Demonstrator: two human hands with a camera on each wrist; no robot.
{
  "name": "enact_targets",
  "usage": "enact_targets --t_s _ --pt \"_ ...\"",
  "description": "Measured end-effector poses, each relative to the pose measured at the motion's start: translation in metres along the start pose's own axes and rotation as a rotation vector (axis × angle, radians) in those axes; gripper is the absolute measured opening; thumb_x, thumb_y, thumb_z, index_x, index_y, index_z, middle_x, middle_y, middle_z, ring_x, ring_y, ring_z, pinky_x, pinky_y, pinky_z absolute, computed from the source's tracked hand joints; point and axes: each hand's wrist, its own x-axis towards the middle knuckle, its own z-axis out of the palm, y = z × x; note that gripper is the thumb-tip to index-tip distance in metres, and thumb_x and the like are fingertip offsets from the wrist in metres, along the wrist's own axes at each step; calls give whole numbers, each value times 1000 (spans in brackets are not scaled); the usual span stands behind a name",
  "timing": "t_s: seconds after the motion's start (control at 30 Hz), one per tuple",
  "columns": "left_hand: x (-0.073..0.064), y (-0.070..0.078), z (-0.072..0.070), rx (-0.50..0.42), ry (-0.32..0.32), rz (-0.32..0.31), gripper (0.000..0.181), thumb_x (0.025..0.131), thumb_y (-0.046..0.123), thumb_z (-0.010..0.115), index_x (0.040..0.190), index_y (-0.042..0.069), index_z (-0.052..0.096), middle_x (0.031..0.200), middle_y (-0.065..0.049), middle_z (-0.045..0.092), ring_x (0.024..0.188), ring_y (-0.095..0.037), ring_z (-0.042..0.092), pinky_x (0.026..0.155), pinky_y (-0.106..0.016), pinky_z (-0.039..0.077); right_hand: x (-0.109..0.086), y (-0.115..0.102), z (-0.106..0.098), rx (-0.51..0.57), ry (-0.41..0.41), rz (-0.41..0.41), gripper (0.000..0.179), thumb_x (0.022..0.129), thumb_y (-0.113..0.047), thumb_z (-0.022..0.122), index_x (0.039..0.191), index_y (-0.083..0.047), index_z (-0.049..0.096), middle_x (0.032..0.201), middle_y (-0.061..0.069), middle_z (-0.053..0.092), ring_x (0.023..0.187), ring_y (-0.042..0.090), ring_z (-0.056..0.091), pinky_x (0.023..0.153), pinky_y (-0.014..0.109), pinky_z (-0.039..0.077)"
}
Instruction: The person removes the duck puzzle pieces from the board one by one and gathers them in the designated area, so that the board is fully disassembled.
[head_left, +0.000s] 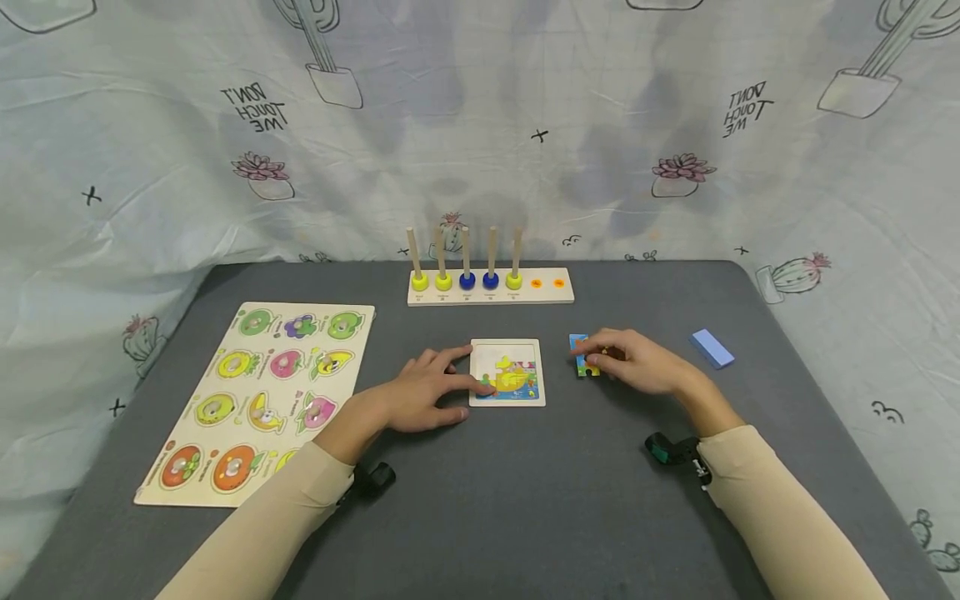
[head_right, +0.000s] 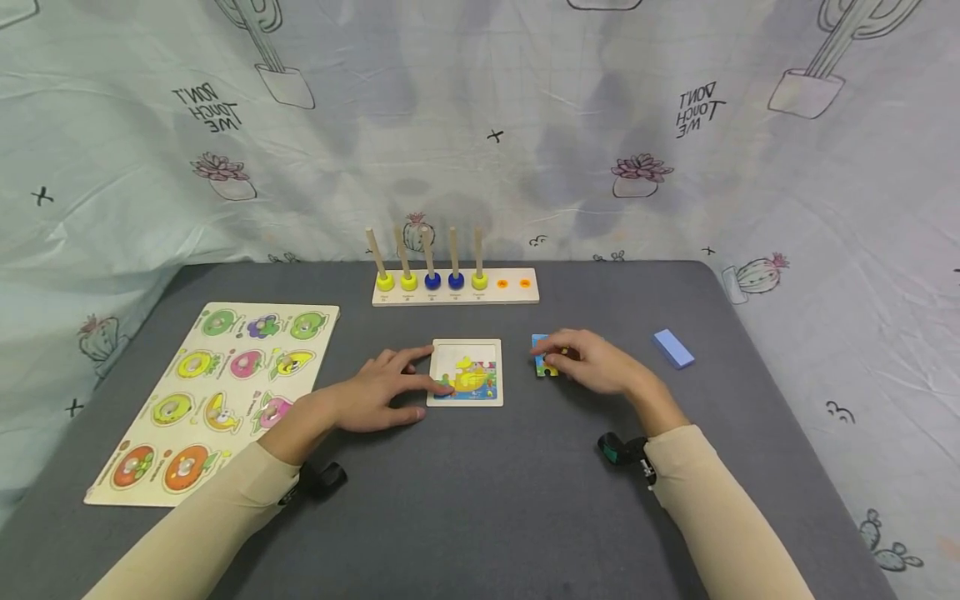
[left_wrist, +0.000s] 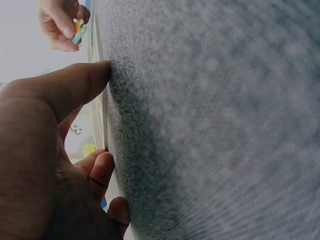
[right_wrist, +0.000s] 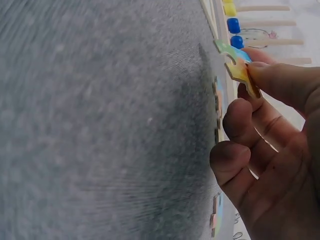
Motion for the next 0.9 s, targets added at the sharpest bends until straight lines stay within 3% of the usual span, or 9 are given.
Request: enact_targets --t_s 0.33,0.53,0.77,0.9 --pt "0 1 0 -13 1 7 45 103 39 61 147 46 54 172 -9 12 137 -32 34 108 -62 31 -1 6 3 -30 17 22 24 105 -12 61 126 -11 73 115 0 72 93 13 64 84 29 50" --pt "0 2 -2 -17 4 6 45 103 39 61 147 45 54 172 -9 12 136 -32 34 107 -61 31 0 7 5 -88 47 31 22 103 -12 64 123 -11 74 108 -3 74 85 10 65 80 31 52" --pt "2 1 -2 -8 4 7 45 103 38 61 147 44 54 172 -10 12 135 -32 35 107 -62 31 2 8 7 -57 79 59 15 102 -15 66 114 -12 75 98 -4 73 79 11 63 75 30 50" --pt "1 1 -1 -15 -4 5 46 103 38 62 147 45 54 172 -9 12 135 -31 35 108 -62 31 3 9 9 -101 89 57 11 101 -14 67 109 -13 75 96 -5 72 77 9 61 74 30 49"
